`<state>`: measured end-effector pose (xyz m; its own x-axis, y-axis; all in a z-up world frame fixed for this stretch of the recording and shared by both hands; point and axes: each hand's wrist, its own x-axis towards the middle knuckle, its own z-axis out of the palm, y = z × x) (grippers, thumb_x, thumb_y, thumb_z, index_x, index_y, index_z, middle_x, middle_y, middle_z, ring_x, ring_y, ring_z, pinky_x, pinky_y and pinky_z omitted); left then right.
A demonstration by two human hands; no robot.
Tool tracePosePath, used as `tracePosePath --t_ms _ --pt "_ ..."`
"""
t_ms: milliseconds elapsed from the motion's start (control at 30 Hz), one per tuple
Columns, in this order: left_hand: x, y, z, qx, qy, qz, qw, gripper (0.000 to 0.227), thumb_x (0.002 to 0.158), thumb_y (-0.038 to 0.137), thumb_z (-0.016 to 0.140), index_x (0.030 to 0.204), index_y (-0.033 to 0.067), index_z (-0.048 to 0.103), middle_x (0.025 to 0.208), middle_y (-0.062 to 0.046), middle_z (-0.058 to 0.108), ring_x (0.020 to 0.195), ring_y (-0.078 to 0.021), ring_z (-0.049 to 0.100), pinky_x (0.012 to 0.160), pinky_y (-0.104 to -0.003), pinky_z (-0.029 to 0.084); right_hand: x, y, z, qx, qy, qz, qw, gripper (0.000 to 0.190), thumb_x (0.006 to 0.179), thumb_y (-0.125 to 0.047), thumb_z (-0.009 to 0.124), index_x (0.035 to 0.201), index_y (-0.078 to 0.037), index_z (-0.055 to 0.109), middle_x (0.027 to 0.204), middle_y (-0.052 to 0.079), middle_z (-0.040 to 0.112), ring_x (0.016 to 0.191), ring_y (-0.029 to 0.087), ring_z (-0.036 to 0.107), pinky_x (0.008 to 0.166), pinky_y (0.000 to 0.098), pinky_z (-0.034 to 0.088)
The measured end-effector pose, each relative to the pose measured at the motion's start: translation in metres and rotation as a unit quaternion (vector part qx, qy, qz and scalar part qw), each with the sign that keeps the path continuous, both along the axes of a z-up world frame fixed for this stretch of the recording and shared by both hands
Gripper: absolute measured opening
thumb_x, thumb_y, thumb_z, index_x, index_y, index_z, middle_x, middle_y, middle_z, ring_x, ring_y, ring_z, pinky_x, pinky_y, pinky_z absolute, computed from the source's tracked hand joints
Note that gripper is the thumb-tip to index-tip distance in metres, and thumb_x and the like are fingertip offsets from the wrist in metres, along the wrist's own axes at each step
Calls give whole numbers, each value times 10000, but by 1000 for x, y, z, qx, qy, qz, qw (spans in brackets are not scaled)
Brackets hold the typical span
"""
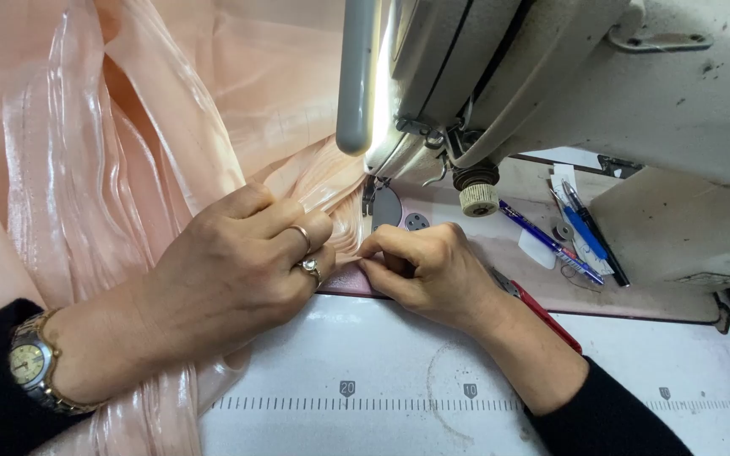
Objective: Manually folding fabric into pleats and sewing them using an industrial sewing machine.
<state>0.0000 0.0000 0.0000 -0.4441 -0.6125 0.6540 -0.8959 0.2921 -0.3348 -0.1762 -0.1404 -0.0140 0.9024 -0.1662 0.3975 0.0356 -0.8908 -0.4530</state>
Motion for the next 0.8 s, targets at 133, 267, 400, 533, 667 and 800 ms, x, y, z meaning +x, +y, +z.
tracePosePath --t_ms 133,267,400,533,667,800 --pt "-1 1 1 0 -3 6 1000 353 936 13 597 610 116 509 749 -9 483 620 -201 478 636 -334 400 0 0 0 1 -1 4 1000 97 832 -56 670 793 -105 596 533 -6 486 458 110 421 451 255 363" --pt "-1 1 2 3 0 0 1000 348 956 24 591 623 100 525 773 -15 504 612 -204 467 631 -343 395 0 0 0 -2 -8 4 1000 89 828 -47 660 794 -105 603 531 -10 491 455 106 424 445 251 366" --pt "0 1 2 7 -7 2 1000 321 965 20 588 660 103 532 751 -15 484 620 -211 464 627 -341 380 -1 -2 -3 -3 -3 -4 1000 80 826 -64 667 817 -125 617 521 -13 482 447 112 415 450 256 367" --pt "1 1 3 13 -15 4 1000 198 932 -5 573 757 87 561 764 -23 492 606 -208 473 625 -330 389 0 -2 -2 6 -6 9 1000 66 837 -59 671 830 -108 627 539 -3 487 455 111 418 450 258 357" --pt "0 1 4 -4 25 -11 1000 308 988 79 586 683 85 539 780 -29 542 635 -213 511 632 -348 399 0 -2 -3 3 -9 7 1000 79 833 -59 682 825 -107 620 520 -10 470 446 110 403 444 253 354" --pt "1 2 3 -7 41 -20 999 291 989 74 582 702 79 536 760 -31 521 661 -220 516 639 -350 403 -1 -2 -3 6 -6 5 1000 91 837 -60 676 809 -112 607 512 -13 450 442 107 378 443 247 343"
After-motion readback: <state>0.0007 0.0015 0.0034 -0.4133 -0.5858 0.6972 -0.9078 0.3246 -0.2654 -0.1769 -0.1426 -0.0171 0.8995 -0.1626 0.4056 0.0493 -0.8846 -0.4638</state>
